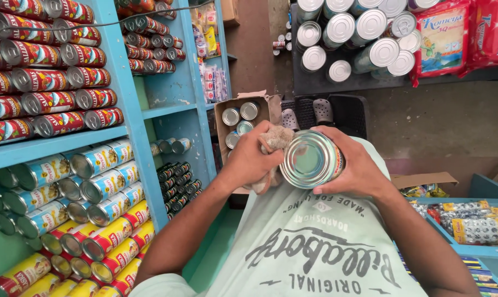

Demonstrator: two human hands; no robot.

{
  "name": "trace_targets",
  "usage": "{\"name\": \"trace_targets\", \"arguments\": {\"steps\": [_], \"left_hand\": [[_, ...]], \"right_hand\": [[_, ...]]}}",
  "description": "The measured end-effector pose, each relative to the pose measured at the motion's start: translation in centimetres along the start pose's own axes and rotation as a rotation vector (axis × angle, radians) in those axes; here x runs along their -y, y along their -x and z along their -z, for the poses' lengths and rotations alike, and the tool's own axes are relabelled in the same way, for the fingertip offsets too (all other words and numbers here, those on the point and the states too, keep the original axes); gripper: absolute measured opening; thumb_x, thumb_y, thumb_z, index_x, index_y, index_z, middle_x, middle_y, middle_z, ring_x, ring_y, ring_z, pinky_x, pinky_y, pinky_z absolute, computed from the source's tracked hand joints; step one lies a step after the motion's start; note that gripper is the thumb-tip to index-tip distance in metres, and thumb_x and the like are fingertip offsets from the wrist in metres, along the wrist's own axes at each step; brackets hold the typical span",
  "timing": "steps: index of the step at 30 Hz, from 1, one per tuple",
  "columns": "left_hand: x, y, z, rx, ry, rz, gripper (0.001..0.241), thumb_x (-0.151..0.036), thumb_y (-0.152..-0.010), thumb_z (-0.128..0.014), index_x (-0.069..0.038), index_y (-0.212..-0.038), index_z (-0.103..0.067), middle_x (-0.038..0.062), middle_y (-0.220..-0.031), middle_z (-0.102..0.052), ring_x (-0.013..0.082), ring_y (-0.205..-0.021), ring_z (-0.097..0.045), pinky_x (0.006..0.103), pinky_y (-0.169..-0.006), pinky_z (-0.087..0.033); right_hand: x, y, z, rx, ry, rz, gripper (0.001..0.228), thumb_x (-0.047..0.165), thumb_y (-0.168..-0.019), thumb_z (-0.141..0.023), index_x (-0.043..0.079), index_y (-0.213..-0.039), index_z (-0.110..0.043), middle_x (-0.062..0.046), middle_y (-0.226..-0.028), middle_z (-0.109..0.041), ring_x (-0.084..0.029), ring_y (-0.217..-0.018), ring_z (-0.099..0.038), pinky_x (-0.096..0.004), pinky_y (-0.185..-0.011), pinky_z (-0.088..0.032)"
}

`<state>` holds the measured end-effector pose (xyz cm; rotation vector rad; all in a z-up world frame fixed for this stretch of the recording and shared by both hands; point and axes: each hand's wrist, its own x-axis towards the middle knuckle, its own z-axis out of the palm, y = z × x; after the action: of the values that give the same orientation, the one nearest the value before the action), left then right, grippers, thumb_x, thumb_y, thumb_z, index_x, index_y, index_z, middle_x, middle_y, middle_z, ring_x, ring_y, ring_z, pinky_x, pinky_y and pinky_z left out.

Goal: Cleaning canned food items with a cloth and placing them onto grocery store shelves.

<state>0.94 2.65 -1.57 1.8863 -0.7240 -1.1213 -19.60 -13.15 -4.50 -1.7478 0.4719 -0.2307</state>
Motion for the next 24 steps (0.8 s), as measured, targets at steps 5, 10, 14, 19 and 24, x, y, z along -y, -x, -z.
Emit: {"name": "trace_targets", "arguments": {"steps": [5, 10, 14, 19, 24], "left_hand": [[-2.5, -0.9, 1.3, -0.001, -0.152, -0.106, 0.034, -0.026, -0.071, -0.077, -0.018, -0.102, -0.065, 0.02, -0.08, -0.071, 0.0428, -0.08, -0.07, 0.0516, -0.07, -0.051], [-2.8, -2.9, 1.3, -0.041, -0.456, -0.506, 0.026, -0.025, -0.083, -0.058, -0.018, -0.109, -0.06, 0.014, -0.089, -0.069, 0.0417, -0.086, -0.072, 0.0507, -0.074, -0.057], [-4.2, -4.0, 1.5, 0.037, -0.421, -0.8, 0.041, -0.043, -0.104, -0.034, -0.012, -0.114, -0.06, 0.012, -0.095, -0.066, 0.0378, -0.093, -0.071, 0.045, -0.08, -0.059], [-6.9, -5.3, 2.2, 0.031, 0.011, -0.854, 0.032, -0.018, -0.085, -0.078, -0.015, -0.115, -0.067, 0.009, -0.098, -0.069, 0.0245, -0.092, -0.071, 0.0393, -0.085, -0.057], [-8.5, -3.9, 4.0, -0.077, 0.057, -0.803, 0.028, -0.007, -0.084, -0.08, -0.013, -0.109, -0.067, 0.006, -0.088, -0.067, 0.0131, -0.081, -0.064, 0.0332, -0.075, -0.057]], "right_hand": [[0.7, -0.3, 0.0, 0.02, 0.012, 0.009, 0.118, 0.047, -0.039, -0.103, 0.011, -0.142, -0.059, -0.015, -0.122, -0.071, -0.031, -0.111, -0.069, -0.052, -0.103, -0.049], [0.1, -0.2, 0.1, 0.047, 0.103, -0.016, 0.122, 0.048, -0.035, -0.105, 0.015, -0.143, -0.058, -0.011, -0.12, -0.07, -0.027, -0.108, -0.069, -0.051, -0.101, -0.05], [-0.2, 0.1, 0.1, 0.058, 0.139, 0.045, 0.117, 0.055, -0.038, -0.103, 0.014, -0.139, -0.059, -0.011, -0.121, -0.069, -0.028, -0.111, -0.068, -0.051, -0.103, -0.048], [2.2, -0.3, -1.0, 0.044, 0.178, 0.337, 0.112, 0.065, -0.049, -0.095, 0.004, -0.136, -0.062, -0.018, -0.13, -0.068, -0.037, -0.123, -0.064, -0.05, -0.108, -0.043], [1.1, 0.0, -0.3, 0.039, 0.096, 0.3, 0.112, 0.063, -0.049, -0.096, 0.004, -0.138, -0.06, -0.018, -0.134, -0.067, -0.036, -0.125, -0.064, -0.051, -0.109, -0.043]]}}
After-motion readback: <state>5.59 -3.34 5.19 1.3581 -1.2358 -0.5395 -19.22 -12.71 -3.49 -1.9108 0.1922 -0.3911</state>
